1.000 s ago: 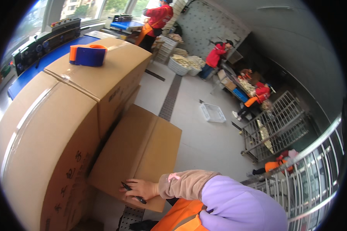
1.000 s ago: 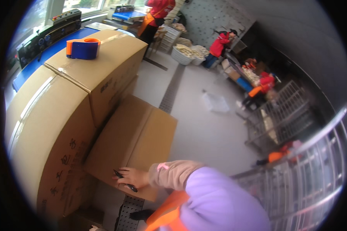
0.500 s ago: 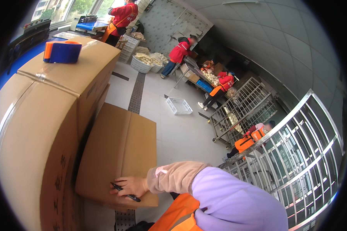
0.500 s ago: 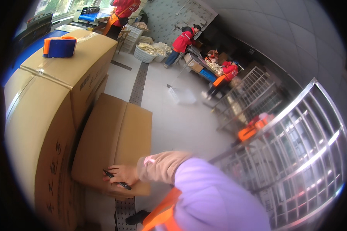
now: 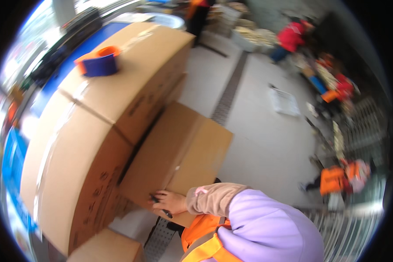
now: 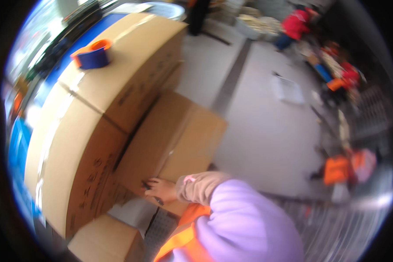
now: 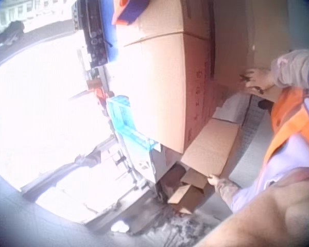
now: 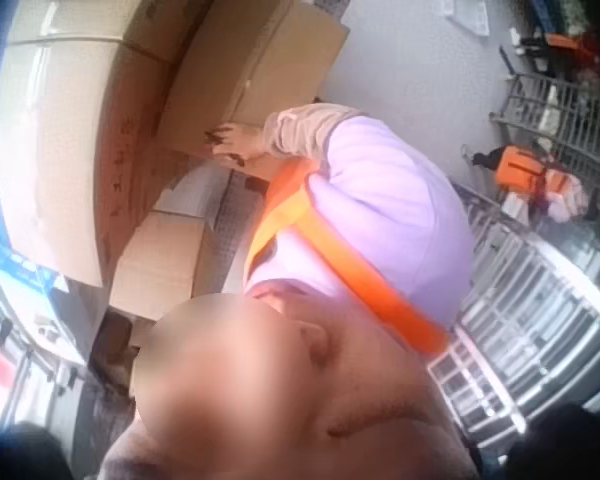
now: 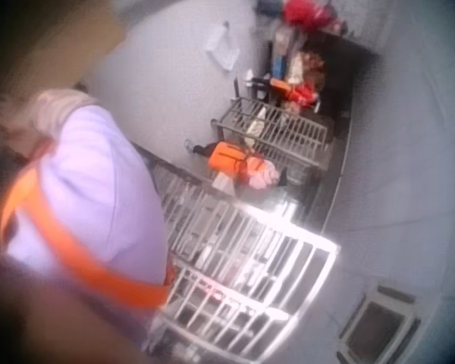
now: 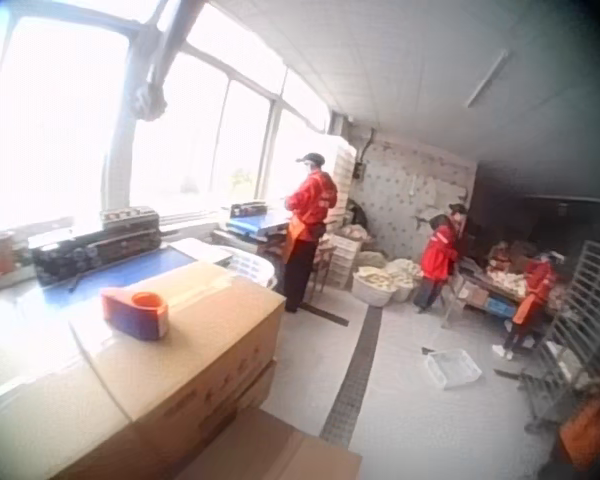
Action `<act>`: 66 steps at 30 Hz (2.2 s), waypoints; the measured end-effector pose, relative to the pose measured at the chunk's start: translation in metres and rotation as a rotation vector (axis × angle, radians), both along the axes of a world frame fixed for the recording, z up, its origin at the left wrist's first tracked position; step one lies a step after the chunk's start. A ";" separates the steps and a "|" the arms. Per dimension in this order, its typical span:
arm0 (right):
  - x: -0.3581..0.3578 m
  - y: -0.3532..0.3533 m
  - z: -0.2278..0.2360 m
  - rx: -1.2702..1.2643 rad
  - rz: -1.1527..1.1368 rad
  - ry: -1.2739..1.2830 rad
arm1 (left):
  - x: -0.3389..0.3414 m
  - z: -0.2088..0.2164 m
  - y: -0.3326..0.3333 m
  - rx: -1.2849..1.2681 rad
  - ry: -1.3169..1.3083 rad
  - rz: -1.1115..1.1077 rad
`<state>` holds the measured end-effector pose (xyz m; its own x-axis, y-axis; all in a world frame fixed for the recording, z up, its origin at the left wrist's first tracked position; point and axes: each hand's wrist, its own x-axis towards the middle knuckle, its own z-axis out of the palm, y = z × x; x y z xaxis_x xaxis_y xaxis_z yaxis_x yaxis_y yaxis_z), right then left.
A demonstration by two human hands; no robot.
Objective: The person assembles flat cardboard sheets into boxes by folding the flaps and sealing them with a tape dispenser. They also write on the boxes with a marker and stack the finished boxes on the floor.
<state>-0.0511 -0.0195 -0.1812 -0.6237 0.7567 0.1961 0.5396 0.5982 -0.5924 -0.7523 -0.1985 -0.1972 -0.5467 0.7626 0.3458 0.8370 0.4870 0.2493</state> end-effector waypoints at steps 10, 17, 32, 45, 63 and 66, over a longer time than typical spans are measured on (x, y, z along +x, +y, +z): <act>0.057 0.055 0.042 -0.441 0.286 0.170 | 0.348 0.450 -0.211 0.150 0.005 0.331; 0.231 0.104 0.066 -0.294 -0.007 0.119 | 0.542 0.606 -0.243 0.337 0.010 0.634; 0.272 0.167 0.313 -0.628 0.395 1.329 | 0.754 0.648 -0.257 0.673 -0.169 0.406; 0.411 0.381 0.353 -0.599 0.178 1.194 | 0.886 0.635 0.072 0.524 -0.345 0.292; 0.399 0.234 0.474 -0.203 1.443 0.781 | 0.884 0.618 0.131 0.449 -0.293 0.252; 0.397 0.235 0.469 -0.057 1.587 0.742 | 0.880 0.617 0.130 0.447 -0.284 0.255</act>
